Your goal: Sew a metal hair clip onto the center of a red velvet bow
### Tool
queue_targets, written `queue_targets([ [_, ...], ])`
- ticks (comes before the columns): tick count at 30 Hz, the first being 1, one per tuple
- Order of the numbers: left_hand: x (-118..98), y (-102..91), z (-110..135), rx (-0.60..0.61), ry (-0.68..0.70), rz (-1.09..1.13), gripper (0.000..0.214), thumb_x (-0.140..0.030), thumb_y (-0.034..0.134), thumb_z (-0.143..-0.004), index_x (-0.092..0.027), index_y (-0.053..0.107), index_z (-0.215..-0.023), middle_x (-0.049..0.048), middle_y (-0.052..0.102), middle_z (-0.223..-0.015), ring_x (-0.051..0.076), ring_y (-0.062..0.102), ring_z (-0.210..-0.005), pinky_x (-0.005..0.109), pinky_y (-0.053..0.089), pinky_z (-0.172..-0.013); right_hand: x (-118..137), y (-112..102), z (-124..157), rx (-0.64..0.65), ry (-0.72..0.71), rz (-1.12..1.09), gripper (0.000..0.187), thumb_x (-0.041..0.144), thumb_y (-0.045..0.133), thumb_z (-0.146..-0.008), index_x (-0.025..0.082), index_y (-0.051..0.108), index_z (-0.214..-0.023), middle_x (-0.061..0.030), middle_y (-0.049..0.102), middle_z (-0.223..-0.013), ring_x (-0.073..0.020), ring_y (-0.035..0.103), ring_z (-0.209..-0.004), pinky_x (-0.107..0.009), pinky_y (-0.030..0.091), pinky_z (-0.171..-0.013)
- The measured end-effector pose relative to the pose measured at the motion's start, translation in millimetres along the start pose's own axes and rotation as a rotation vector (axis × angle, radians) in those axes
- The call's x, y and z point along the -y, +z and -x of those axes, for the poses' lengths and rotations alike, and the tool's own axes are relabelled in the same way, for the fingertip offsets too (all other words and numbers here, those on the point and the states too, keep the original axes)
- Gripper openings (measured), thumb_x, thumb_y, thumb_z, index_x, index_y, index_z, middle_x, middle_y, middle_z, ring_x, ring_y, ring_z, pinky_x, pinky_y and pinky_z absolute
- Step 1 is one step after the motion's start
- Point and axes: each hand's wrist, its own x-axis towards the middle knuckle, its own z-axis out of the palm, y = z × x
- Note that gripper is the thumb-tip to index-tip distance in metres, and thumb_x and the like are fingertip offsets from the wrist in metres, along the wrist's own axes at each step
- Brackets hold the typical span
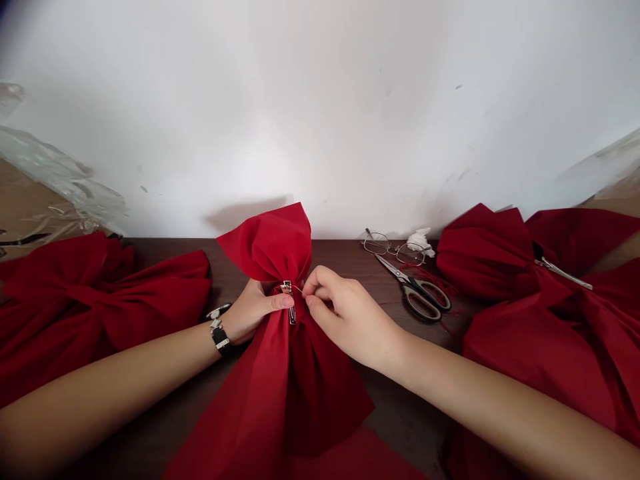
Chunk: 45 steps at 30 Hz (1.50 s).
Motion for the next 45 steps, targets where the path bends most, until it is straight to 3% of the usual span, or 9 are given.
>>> queue_targets([
  [4, 0.3, 0.1, -0.4, 0.013, 0.012, 0.006, 0.045, -0.032, 0.088, -0.057, -0.014, 0.062, -0.089, 0.0008, 0.063, -0.085, 0.014, 0.057, -0.078, 0.027, 0.047, -0.075, -0.1, 1.5, 1.3, -0.005, -0.011, 0.003, 0.008, 0.022, 0.043, -0.093, 0.019, 0.046, -0.086, 0.0062, 0.054, -0.06, -0.0077, 0.042, -0.053, -0.021, 0.031, -0.051],
  [11, 0.1, -0.8, -0.8, 0.012, 0.035, -0.009, 0.045, -0.034, 0.087, -0.058, -0.015, 0.061, -0.09, 0.0006, 0.062, -0.084, 0.014, 0.057, -0.078, 0.027, 0.046, -0.074, 2.3, -2.3, 1.9, 0.011, -0.035, -0.031, 0.009, 0.015, 0.044, -0.088, 0.019, 0.045, -0.079, 0.0072, 0.048, -0.055, -0.0069, 0.034, -0.048, -0.021, 0.026, -0.047],
  [24, 0.4, -1.3, 1.1, 0.019, 0.052, -0.012, 0.045, -0.03, 0.086, -0.059, -0.016, 0.063, -0.095, 0.0024, 0.064, -0.089, 0.019, 0.06, -0.084, 0.033, 0.048, -0.082, 1.2, 1.6, 0.5, -0.005, -0.055, -0.067, 0.007, 0.019, 0.043, -0.091, 0.019, 0.044, -0.084, 0.0068, 0.05, -0.054, -0.0069, 0.036, -0.047, -0.02, 0.028, -0.048],
  [45, 3.4, -3.0, 2.6, -0.021, 0.055, -0.084, 0.043, -0.029, 0.087, -0.057, -0.016, 0.064, -0.091, 0.002, 0.066, -0.085, 0.018, 0.06, -0.081, 0.031, 0.048, -0.079, 1.6, 5.5, 1.6, 0.01, 0.027, -0.118, 0.008, 0.016, 0.043, -0.089, 0.018, 0.045, -0.082, 0.0074, 0.048, -0.05, -0.0059, 0.037, -0.045, -0.019, 0.028, -0.047],
])
